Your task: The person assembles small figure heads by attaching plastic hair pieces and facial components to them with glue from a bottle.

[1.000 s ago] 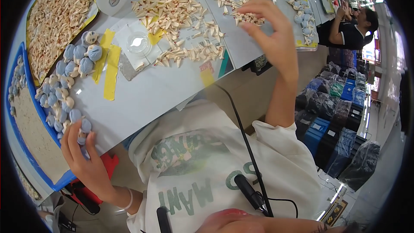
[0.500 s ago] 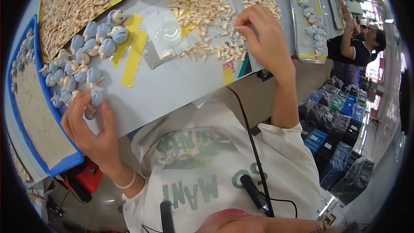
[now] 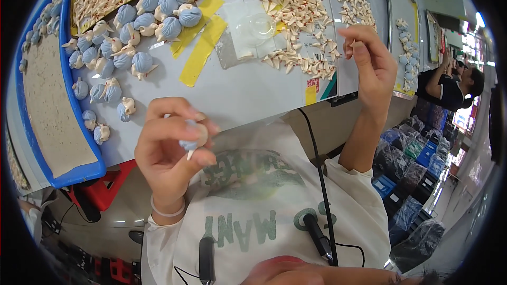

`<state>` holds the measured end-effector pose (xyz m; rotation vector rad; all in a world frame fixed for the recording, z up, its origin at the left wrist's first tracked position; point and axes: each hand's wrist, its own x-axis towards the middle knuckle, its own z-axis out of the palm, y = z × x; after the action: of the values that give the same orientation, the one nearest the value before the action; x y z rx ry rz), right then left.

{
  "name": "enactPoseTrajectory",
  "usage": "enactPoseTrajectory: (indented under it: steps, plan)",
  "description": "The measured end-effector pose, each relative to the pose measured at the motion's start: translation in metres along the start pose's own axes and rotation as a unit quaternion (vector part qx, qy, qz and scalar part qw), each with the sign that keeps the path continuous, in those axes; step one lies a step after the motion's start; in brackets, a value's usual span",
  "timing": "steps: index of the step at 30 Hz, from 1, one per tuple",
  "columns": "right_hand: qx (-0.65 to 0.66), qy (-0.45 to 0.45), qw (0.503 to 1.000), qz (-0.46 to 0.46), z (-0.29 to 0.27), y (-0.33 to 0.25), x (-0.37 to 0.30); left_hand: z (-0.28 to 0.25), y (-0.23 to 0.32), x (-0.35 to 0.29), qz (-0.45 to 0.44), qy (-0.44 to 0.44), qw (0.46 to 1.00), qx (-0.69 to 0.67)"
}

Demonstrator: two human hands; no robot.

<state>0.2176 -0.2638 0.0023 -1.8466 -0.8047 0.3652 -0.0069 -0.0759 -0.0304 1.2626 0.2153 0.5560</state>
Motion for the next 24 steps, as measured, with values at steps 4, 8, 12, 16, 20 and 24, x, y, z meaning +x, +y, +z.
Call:
enactPoseTrajectory:
  steps: [4, 8, 12, 16, 20, 24]
  plan:
    - [0.045, -0.032, 0.998, 0.004, -0.002, 0.004, -0.004, 0.009, 0.003, 0.006, -0.105, 0.026, 0.991, -0.084]
    - [-0.006, -0.027, 0.999, -0.018, 0.003, 0.005, 0.0, 0.01, -0.001, 0.014, -0.131, 0.029, 0.982, -0.136]
    - [-0.125, -0.012, 0.992, -0.028, 0.002, -0.005, 0.001, 0.003, -0.008, 0.012, -0.081, 0.008, 0.993, -0.08]
    - [-0.18, -0.086, 0.98, -0.015, 0.013, -0.017, -0.002, 0.001, -0.009, 0.014, -0.099, -0.012, 0.991, -0.09]
    - [-0.219, -0.092, 0.971, -0.035, 0.027, -0.014, -0.002, 0.003, -0.008, 0.016, -0.111, -0.005, 0.991, -0.079]
    - [-0.272, -0.101, 0.956, -0.048, 0.03, -0.009, -0.002, 0.003, -0.007, 0.015, -0.12, -0.005, 0.99, -0.081]
